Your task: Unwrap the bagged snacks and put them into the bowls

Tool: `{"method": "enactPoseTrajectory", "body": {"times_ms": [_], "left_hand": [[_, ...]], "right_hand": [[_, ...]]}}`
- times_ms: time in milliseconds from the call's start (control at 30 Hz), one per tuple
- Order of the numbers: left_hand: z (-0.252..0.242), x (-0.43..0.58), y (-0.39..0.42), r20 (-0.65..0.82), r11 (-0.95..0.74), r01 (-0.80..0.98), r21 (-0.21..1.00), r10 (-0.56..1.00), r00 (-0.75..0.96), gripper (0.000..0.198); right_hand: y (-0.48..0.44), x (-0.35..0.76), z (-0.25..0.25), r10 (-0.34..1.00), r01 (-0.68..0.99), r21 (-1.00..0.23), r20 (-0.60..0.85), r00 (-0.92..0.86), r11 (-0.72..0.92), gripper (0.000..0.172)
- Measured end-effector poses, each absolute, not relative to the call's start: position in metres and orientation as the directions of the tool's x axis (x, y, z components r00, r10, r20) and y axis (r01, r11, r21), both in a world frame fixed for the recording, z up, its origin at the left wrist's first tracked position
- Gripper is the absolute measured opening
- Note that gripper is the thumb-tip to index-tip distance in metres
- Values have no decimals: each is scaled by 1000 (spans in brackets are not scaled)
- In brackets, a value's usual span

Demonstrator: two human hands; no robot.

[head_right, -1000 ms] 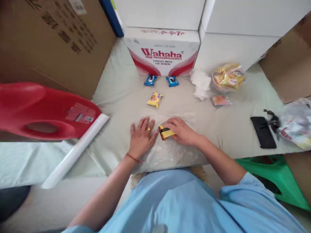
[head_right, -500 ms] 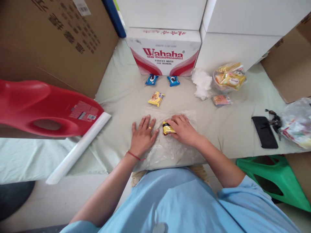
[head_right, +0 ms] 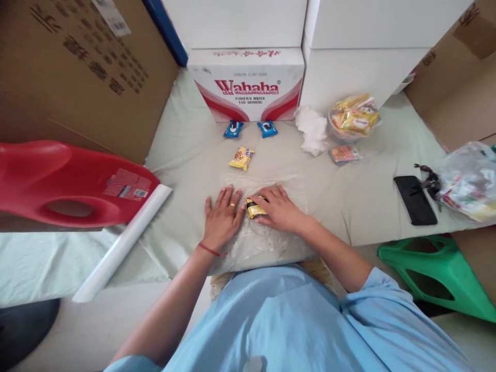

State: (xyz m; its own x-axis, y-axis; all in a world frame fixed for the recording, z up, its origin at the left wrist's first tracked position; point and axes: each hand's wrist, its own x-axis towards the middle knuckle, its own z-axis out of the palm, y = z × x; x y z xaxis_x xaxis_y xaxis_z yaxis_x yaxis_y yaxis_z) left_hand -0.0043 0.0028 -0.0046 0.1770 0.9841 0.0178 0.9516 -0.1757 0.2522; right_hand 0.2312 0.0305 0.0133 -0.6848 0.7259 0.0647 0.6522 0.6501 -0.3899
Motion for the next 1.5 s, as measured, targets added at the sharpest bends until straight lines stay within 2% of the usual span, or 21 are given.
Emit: {"method": "enactPoseTrajectory", "body": {"times_ms": [133,300,433,567,667,733,800,867,900,967,1000,1067,1167,1300,1400,1500], "left_hand": [[-5,-6,2,13,-149,956,254,988,151,58],[-6,-3,2,10,-131,959,253,991,133,58],[-4,-9,4,13,-125,940,316,992,127,56],[7,-27,-9,179,-183,896,404,977,119,49],[19,-45,-32,296,-418,779,468,905,307,40],[24,-56,-50,256,-536,663,523,840,478,43],[24,-66,-65,174,-573,598,560,787,592,52],[19,-73,-73,120,-571,588,573,768,629,58],[15,-76,-75,111,-564,596,572,773,625,60],[6,-78,-73,116,-535,639,553,808,577,58],[2,-77,-71,123,-516,669,535,831,543,53],[-4,-75,-63,142,-483,718,501,864,482,36],[-6,-70,-49,172,-464,712,527,879,446,23],[-1,-66,-30,150,-332,630,702,934,325,26],[-1,-60,-15,127,-212,610,764,975,181,31],[-5,-51,-4,124,-127,650,749,991,50,38]], "right_hand": [[33,233,13,729,665,-367,56,-682,650,55],[32,234,13,735,673,-365,49,-676,644,56],[31,234,19,731,667,-386,27,-682,637,62],[24,253,34,715,612,-444,101,-692,655,73],[8,282,47,725,542,-534,218,-653,649,59],[-8,302,49,723,498,-591,226,-653,635,52],[-27,316,42,713,497,-599,185,-677,627,59],[-44,321,27,721,549,-553,145,-677,627,68],[-51,321,19,737,583,-521,143,-661,624,65],[-60,318,4,767,626,-480,182,-615,615,43],[-61,315,0,777,628,-482,212,-593,611,33],[-57,312,-1,780,595,-523,267,-566,611,27],[-41,310,18,786,522,-619,280,-551,587,26],[-8,307,48,839,436,-791,169,-518,429,27],[16,301,53,899,426,-882,-7,-438,201,41],[34,296,41,929,478,-877,-214,-301,-47,56]]}}
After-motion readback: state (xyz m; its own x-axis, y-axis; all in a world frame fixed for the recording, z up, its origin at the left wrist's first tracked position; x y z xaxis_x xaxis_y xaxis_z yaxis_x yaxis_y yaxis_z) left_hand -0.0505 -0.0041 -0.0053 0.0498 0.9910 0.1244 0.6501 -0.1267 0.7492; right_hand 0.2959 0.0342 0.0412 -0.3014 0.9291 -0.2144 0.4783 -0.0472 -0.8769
